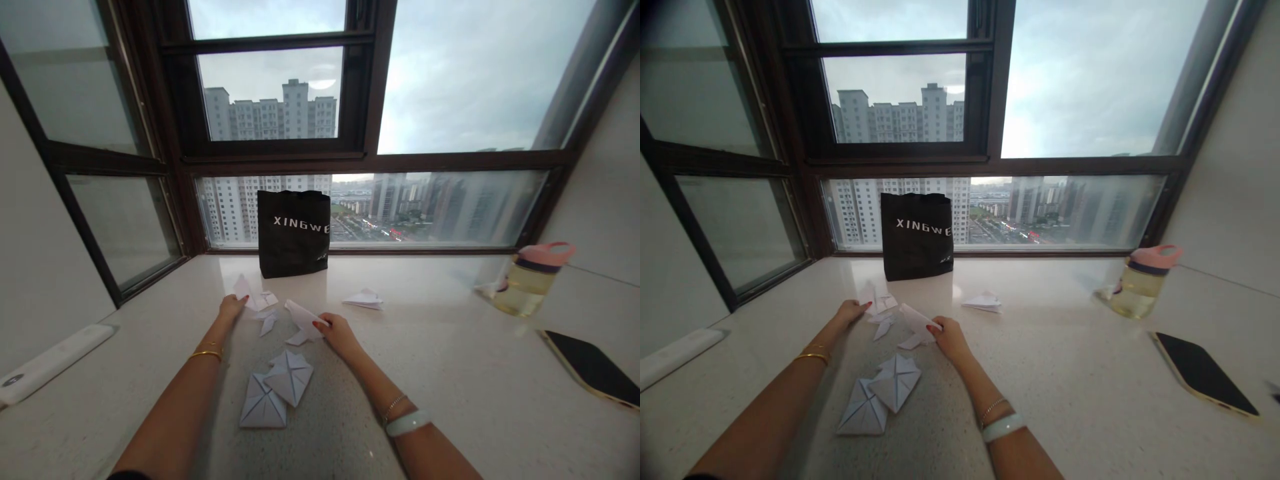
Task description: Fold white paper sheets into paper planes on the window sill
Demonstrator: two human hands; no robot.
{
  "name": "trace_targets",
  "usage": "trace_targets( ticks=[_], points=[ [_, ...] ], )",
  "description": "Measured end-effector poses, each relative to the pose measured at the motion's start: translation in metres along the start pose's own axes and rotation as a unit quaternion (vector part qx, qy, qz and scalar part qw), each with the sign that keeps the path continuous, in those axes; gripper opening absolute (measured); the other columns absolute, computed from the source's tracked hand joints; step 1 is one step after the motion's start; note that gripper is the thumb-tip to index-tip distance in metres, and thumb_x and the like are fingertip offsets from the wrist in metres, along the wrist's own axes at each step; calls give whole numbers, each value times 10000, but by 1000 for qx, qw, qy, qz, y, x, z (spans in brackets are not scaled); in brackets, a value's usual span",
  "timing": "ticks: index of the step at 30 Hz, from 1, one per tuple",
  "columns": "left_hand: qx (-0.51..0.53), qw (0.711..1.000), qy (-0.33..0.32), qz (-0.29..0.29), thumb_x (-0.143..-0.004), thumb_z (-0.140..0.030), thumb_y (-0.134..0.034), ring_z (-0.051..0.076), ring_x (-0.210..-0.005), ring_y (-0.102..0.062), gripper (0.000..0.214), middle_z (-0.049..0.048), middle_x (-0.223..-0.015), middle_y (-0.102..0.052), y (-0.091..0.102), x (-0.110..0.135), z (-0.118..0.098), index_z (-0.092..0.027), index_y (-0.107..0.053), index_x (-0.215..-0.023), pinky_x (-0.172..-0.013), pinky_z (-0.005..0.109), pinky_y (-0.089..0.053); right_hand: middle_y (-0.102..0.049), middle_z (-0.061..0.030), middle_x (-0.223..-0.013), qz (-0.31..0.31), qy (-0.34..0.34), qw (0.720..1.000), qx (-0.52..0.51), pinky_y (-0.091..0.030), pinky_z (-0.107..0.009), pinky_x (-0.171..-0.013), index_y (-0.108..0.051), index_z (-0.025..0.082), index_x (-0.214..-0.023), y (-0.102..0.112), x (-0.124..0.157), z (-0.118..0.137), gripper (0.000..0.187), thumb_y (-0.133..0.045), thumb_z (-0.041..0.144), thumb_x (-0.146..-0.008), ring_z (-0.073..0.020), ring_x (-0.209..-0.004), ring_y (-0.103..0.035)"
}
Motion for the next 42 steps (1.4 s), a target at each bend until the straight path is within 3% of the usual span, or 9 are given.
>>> trace_targets(
  ticks=[6,11,14,17,20,22,29,36,42],
  points=[
    [199,975,-8,-97,-714,-491,-398,139,-606,-546,336,6,-549,-547,11,26,-19,-200,-391,-546,-519,227,-377,-644,-44,-669,-50,0,998,-43,-375,-248,-584,-652,156,-702,-3,1,4,239,-471,304,-748,-163,-640,-554],
    [295,955,-39,5,-633,-497,-531,125,-536,-567,344,46,-597,-635,-24,82,-41,-159,-518,-571,-506,223,-396,-631,-83,-790,-125,67,983,-116,-407,-288,-656,-653,167,-684,1,2,14,272,-502,389,-725,-195,-771,-555],
    [327,926,-80,172,-619,-458,-587,143,-574,-596,317,59,-624,-668,-40,111,-49,-141,-594,-623,-547,237,-410,-594,-111,-1016,-168,94,972,-136,-387,-340,-797,-657,181,-677,6,3,19,272,-545,429,-693,-229,-970,-507],
    [312,901,-113,279,-623,-431,-601,161,-610,-614,300,52,-619,-677,-44,128,-53,-137,-628,-672,-597,258,-424,-621,-91,-969,-104,104,972,-183,-390,-338,-810,-651,180,-686,6,5,23,286,-544,445,-701,-211,-908,-541],
    [308,889,-122,316,-621,-433,-612,179,-650,-627,318,61,-646,-685,-43,131,-52,-127,-641,-708,-625,274,-434,-642,-43,-715,-19,82,974,-211,-426,-293,-674,-642,162,-705,2,7,25,314,-522,451,-721,-171,-683,-564],
    [308,887,-114,323,-614,-443,-620,181,-650,-629,338,72,-679,-691,-42,128,-50,-122,-642,-718,-619,277,-437,-633,-33,-674,-20,73,975,-207,-421,-278,-650,-638,153,-703,1,7,25,314,-535,449,-711,-166,-656,-555],
    [314,886,-111,324,-605,-500,-624,172,-649,-631,408,102,-769,-701,-40,126,-48,-111,-638,-730,-598,261,-439,-625,-43,-677,-195,-13,959,-207,-391,-271,-609,-629,125,-746,24,3,4,387,-508,489,-700,-171,-652,-528],
    [282,890,-112,339,-677,-539,-535,160,-615,-630,454,111,-747,-699,-49,134,-48,-101,-639,-732,-558,239,-407,-605,-2,-546,-1,-70,941,-332,-357,-241,-500,-630,124,-662,4,6,14,412,-617,527,-573,-118,-487,-487],
    [250,924,-111,269,-649,-556,-547,140,-511,-575,434,41,-566,-641,-51,127,-41,-124,-594,-653,-525,249,-412,-614,2,-541,36,-80,925,-371,-367,-237,-502,-641,124,-654,-5,10,23,414,-646,525,-552,-113,-478,-499]
  ],
)
Point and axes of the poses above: each hand's wrist, its own x-axis away from the middle knuckle, its own y-axis out of the back of the hand, z = x × y, the point moved 1 cm from there along -x, towards the middle knuckle
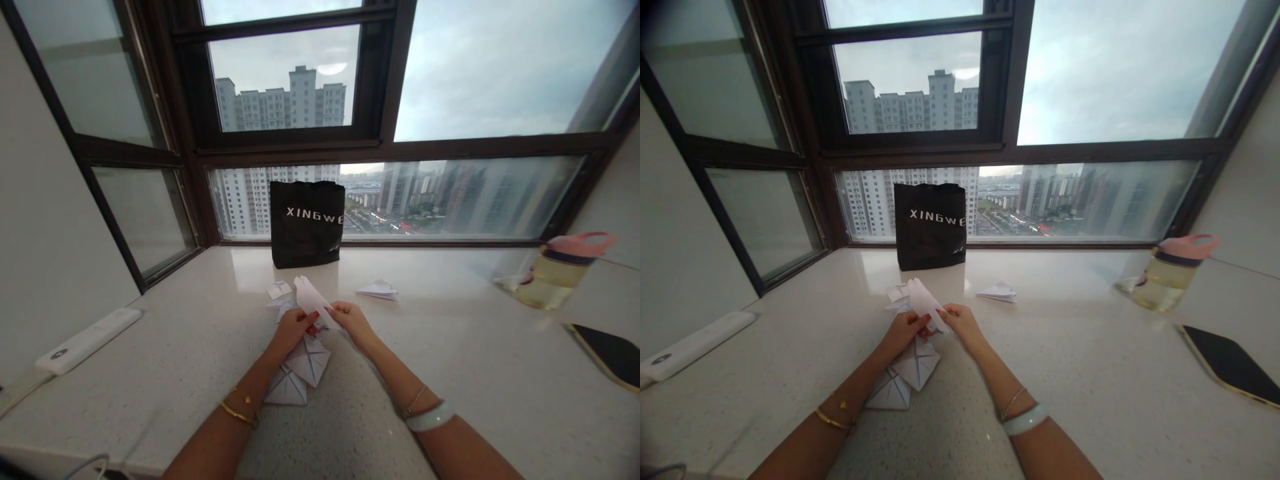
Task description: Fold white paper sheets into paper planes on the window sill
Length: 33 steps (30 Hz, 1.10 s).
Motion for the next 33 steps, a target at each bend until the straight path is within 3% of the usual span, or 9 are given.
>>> trace_targets(
  ticks=[4,9,12,15,18,20,22,26,33],
  points=[
    [44,999,-14,-21,-609,-502,-617,108,-457,-528,397,-20,-505,-579,1,0,-3,-138,-572,-760,-481,221,-399,-628,-10,-569,3,-3,1000,-8,-384,-239,-509,-649,121,-685,-1,3,0,434,-644,537,-560,-119,-497,-514],
    [73,997,-13,-31,-632,-471,-608,115,-459,-533,351,-17,-492,-564,-1,-1,-4,-136,-570,-730,-481,228,-406,-650,-42,-662,62,27,998,-13,-430,-259,-554,-653,118,-837,-11,4,0,509,-465,574,-715,-142,-584,-559],
    [62,998,-11,-16,-668,-412,-589,136,-516,-567,323,10,-556,-598,0,-4,0,-122,-571,-809,-521,248,-434,-659,-33,-723,52,66,994,69,-442,-263,-566,-642,143,-899,-7,1,3,419,-521,496,-708,-151,-624,-569],
    [1,995,-34,-91,-689,-289,-565,163,-697,-601,432,73,-830,-638,9,-7,-1,-121,-479,-1077,-628,277,-458,-673,-54,-804,8,122,960,253,-436,-286,-646,-659,169,-864,4,-1,9,276,-505,369,-753,-179,-716,-578],
    [-149,955,-152,-205,-711,-236,-527,212,-1012,-513,646,155,-1209,-480,23,0,-14,-136,-262,-1291,-830,344,-405,-669,-76,-921,14,160,897,412,-391,-316,-766,-661,191,-898,12,1,16,241,-457,271,-797,-208,-846,-561],
    [-276,913,-246,-174,-750,-286,-505,236,-1155,-393,635,153,-1308,-387,27,8,-25,-151,-248,-1315,-945,377,-304,-666,-71,-946,48,175,865,467,-364,-329,-798,-655,204,-928,13,4,18,244,-447,249,-809,-214,-867,-549],
    [-383,876,-281,-81,-788,-363,-471,236,-1161,-382,509,116,-1266,-452,26,14,-32,-195,-370,-1257,-967,378,-257,-664,-60,-958,75,188,849,488,-347,-336,-812,-643,220,-965,11,6,19,253,-436,242,-821,-210,-870,-543],
    [-492,845,-204,47,-809,-427,-437,212,-879,-558,291,82,-894,-643,19,15,-31,-209,-600,-913,-817,328,-345,-636,-75,-1009,92,186,830,518,-337,-341,-825,-593,231,-1064,7,9,13,286,-481,251,-802,-212,-932,-526],
    [-501,852,-151,-12,-786,-544,-386,230,-729,-591,427,111,-709,-639,20,13,-28,-183,-610,-740,-642,278,-354,-637,-79,-963,103,207,842,487,-375,-298,-820,-612,190,-1028,7,8,18,269,-452,207,-813,-185,-916,-545]
  ],
)
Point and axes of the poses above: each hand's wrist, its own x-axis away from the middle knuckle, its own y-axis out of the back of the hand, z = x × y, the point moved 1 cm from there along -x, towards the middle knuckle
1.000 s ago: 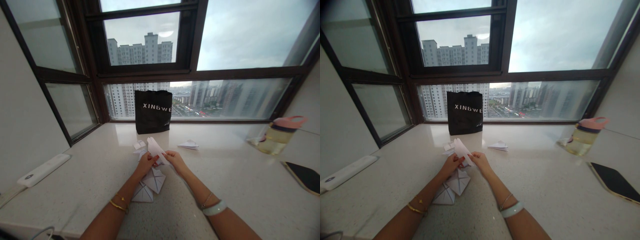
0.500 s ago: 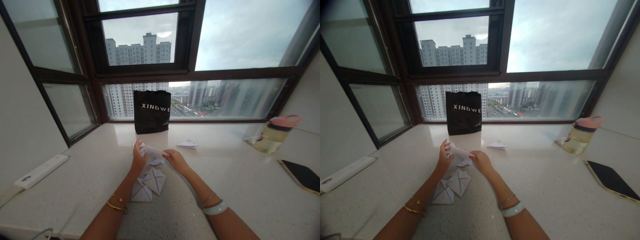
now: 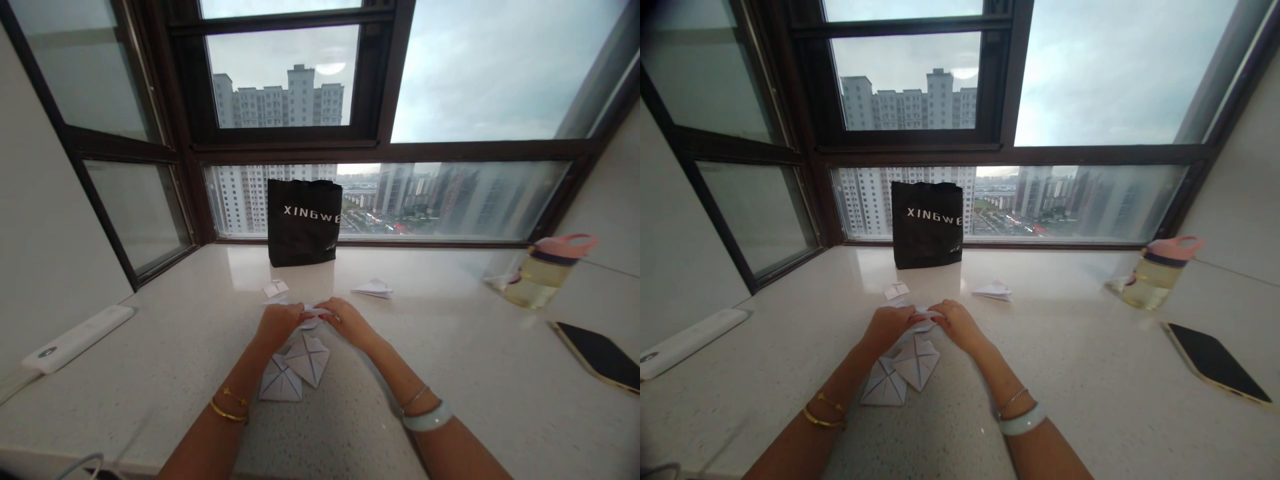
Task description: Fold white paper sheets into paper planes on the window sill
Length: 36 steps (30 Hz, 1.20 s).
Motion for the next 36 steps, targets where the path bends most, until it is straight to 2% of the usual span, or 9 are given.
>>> trace_targets(
  ticks=[3,7,11,16,18,20,24,30,36],
  points=[
    [-41,998,-3,43,-752,-562,-434,230,-716,-598,412,103,-700,-642,2,1,-1,-190,-610,-780,-612,265,-357,-655,-78,-932,18,-2,1000,-19,-391,-292,-804,-642,192,-974,1,0,0,254,-459,197,-798,-189,-891,-567],
    [-82,994,-19,64,-784,-563,-360,243,-713,-608,458,121,-719,-644,2,1,-2,-183,-611,-827,-595,273,-363,-666,-65,-935,-12,-28,993,-111,-417,-273,-762,-660,190,-922,0,1,-2,232,-491,217,-765,-181,-869,-583],
    [-85,993,-5,79,-797,-530,-373,236,-720,-613,418,111,-713,-646,0,0,-7,-190,-615,-823,-602,267,-373,-675,-38,-712,-8,-111,973,-204,-434,-261,-630,-670,154,-752,-4,1,-7,171,-576,279,-683,-165,-671,-596],
    [-20,999,23,13,-829,-516,-317,210,-784,-614,436,74,-823,-664,4,3,-9,-222,-542,-1059,-634,248,-382,-593,12,-540,-56,-204,919,-334,-389,-208,-480,-614,132,-710,14,4,-34,270,-637,382,-610,-100,-488,-516],
    [-17,999,39,-11,-857,-478,-267,189,-802,-613,424,57,-859,-665,8,4,-6,-234,-506,-1108,-652,240,-382,-567,25,-515,-77,-260,909,-316,-376,-193,-464,-601,134,-676,32,12,-55,246,-649,361,-594,-80,-463,-484],
    [-28,998,49,-19,-880,-439,-209,179,-796,-614,425,52,-852,-667,9,4,-3,-234,-535,-1060,-660,242,-381,-526,41,-463,-92,-359,896,-243,-371,-187,-457,-583,134,-627,52,23,-80,207,-670,313,-570,-70,-441,-462],
    [-45,997,61,-8,-891,-420,-162,178,-745,-620,474,54,-782,-670,6,2,0,-221,-592,-923,-637,248,-379,-473,45,-390,-116,-437,877,-163,-361,-207,-423,-551,126,-627,76,46,-118,181,-687,212,-544,-91,-396,-450],
    [-44,997,68,12,-890,-409,-195,181,-762,-617,458,71,-807,-664,2,1,2,-212,-608,-903,-642,256,-380,-582,-19,-618,-164,-486,857,-44,-409,-241,-488,-454,108,-993,63,48,-138,488,-676,200,-568,-152,-542,-550],
    [-47,990,134,12,-892,-405,-191,177,-766,-614,468,56,-774,-659,5,0,8,-211,-616,-866,-644,251,-377,-600,-109,-842,-154,-445,880,65,-425,-315,-665,-254,105,-1254,57,44,-137,792,-674,226,-593,-234,-764,-591]
  ],
)
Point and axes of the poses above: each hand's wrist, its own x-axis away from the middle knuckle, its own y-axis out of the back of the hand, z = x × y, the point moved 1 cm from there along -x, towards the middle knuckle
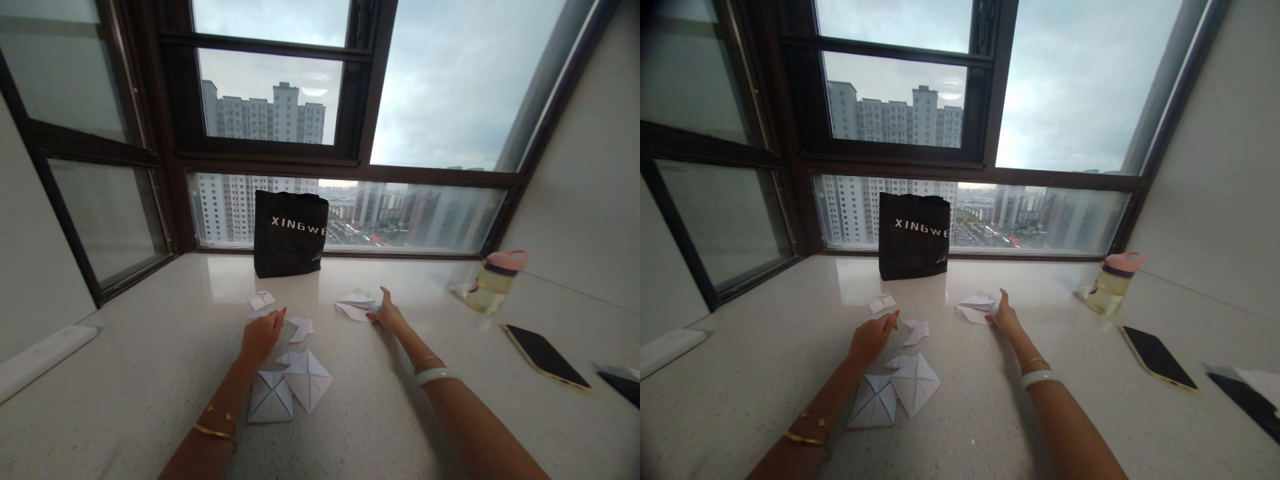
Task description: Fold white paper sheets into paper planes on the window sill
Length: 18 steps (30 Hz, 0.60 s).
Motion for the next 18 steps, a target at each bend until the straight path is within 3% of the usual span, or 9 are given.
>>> trace_targets(
  ticks=[3,5,8,10,13,15,18],
  points=[
    [-10,1000,27,2,-892,-408,-169,183,-760,-612,484,61,-763,-653,3,0,0,-208,-610,-875,-639,256,-378,-538,-204,-1005,-81,36,990,106,-403,-389,-733,-207,90,-1302,7,7,0,883,-686,305,-592,-323,-914,-545],
    [-11,999,37,4,-891,-410,-158,190,-764,-611,491,68,-769,-650,4,0,0,-206,-604,-891,-637,263,-379,-494,-240,-1066,-132,37,981,134,-392,-419,-744,-237,77,-1300,14,12,5,849,-666,343,-618,-362,-967,-506],
    [-6,999,42,14,-891,-403,-167,191,-772,-608,476,75,-776,-647,4,-1,-1,-201,-598,-900,-647,266,-381,-491,-220,-1078,-165,75,980,87,-393,-393,-758,-292,84,-1285,18,23,30,666,-557,333,-726,-315,-970,-507],
    [-2,999,48,17,-892,-394,-179,186,-772,-607,463,79,-783,-645,4,-1,-1,-197,-598,-892,-655,265,-382,-532,-165,-1022,-117,153,981,27,-392,-336,-777,-385,105,-1231,10,35,57,486,-466,293,-791,-242,-929,-532],
    [8,998,52,27,-888,-401,-200,176,-765,-607,453,74,-783,-644,3,-1,0,-198,-603,-846,-659,258,-382,-577,-113,-933,37,243,969,8,-387,-294,-768,-552,137,-1058,-19,61,97,360,-446,369,-803,-201,-857,-555],
    [16,998,49,32,-885,-412,-203,171,-763,-607,458,65,-773,-646,3,-1,1,-205,-605,-815,-662,255,-383,-574,-138,-958,73,247,965,44,-369,-314,-777,-589,130,-994,-40,78,116,415,-486,459,-763,-241,-917,-531],
    [21,998,47,31,-884,-418,-186,167,-763,-606,476,53,-771,-650,2,0,4,-216,-608,-799,-668,258,-384,-566,-153,-995,82,231,967,74,-351,-333,-772,-592,139,-954,-61,94,129,391,-578,436,-700,-275,-970,-490]
  ],
)
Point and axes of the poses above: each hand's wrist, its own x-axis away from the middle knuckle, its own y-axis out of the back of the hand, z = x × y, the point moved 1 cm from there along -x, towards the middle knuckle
